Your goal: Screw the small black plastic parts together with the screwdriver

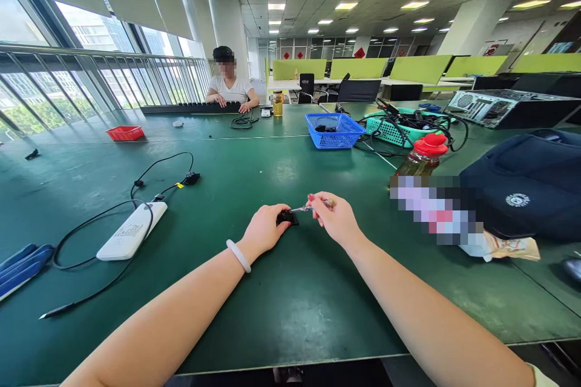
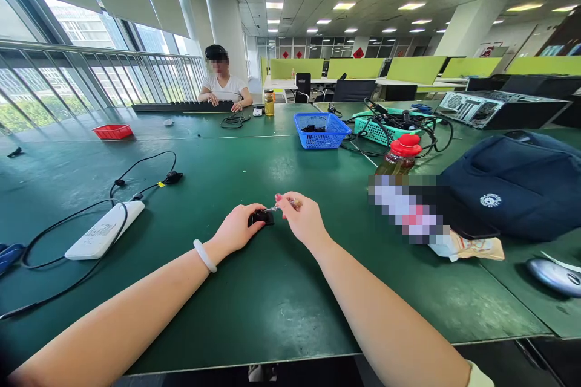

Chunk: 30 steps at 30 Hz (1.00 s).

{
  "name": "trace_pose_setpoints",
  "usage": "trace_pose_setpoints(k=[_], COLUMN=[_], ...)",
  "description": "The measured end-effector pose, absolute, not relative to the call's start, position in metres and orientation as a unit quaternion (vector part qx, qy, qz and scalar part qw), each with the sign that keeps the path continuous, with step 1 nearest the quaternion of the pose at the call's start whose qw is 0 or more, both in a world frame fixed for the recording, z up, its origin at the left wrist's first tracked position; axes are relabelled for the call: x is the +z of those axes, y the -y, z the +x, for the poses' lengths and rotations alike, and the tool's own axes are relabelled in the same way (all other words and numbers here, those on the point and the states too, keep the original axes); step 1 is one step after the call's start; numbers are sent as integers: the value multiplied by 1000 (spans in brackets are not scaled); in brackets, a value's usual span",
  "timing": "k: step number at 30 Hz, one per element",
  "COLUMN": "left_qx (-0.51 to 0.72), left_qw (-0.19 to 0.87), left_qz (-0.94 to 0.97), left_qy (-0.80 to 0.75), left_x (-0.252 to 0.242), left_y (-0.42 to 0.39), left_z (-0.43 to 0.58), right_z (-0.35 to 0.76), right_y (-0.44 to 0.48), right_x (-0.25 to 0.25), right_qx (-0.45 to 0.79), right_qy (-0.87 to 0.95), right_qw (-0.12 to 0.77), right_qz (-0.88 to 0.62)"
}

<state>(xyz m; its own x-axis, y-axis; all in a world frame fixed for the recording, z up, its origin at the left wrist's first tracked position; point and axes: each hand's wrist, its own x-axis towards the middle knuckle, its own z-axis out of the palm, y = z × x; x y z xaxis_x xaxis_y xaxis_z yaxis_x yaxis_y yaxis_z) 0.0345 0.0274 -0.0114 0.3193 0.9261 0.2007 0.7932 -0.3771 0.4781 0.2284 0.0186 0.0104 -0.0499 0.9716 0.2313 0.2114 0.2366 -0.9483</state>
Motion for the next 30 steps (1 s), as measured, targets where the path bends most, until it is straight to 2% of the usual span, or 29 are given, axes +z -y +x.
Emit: trace_pose_setpoints(k=[4, 9, 19, 22, 28, 30], left_qx=[218, 214, 219, 215, 216, 217], left_qw=[141, 140, 139, 140, 138, 139], left_qz=[798, 795, 803, 805, 799, 798], left_qy=[-543, -549, -536, -535, -544, -545], left_x=[-11, -13, -11, -12, -16, -16], left_y=[-27, -27, -26, -27, -30, -30], left_z=[35, 34, 35, 35, 35, 35], right_z=[227, 230, 230, 230, 229, 230], right_y=[-9, -8, -5, -3, 2, 3], right_x=[18, 19, 22, 24, 27, 27], right_qx=[296, 268, 201, 165, 87, 76], right_qy=[660, 666, 751, 799, 915, 920], right_qw=[497, 515, 442, 402, 239, 222], right_qz=[-479, -469, -448, -416, -314, -313])
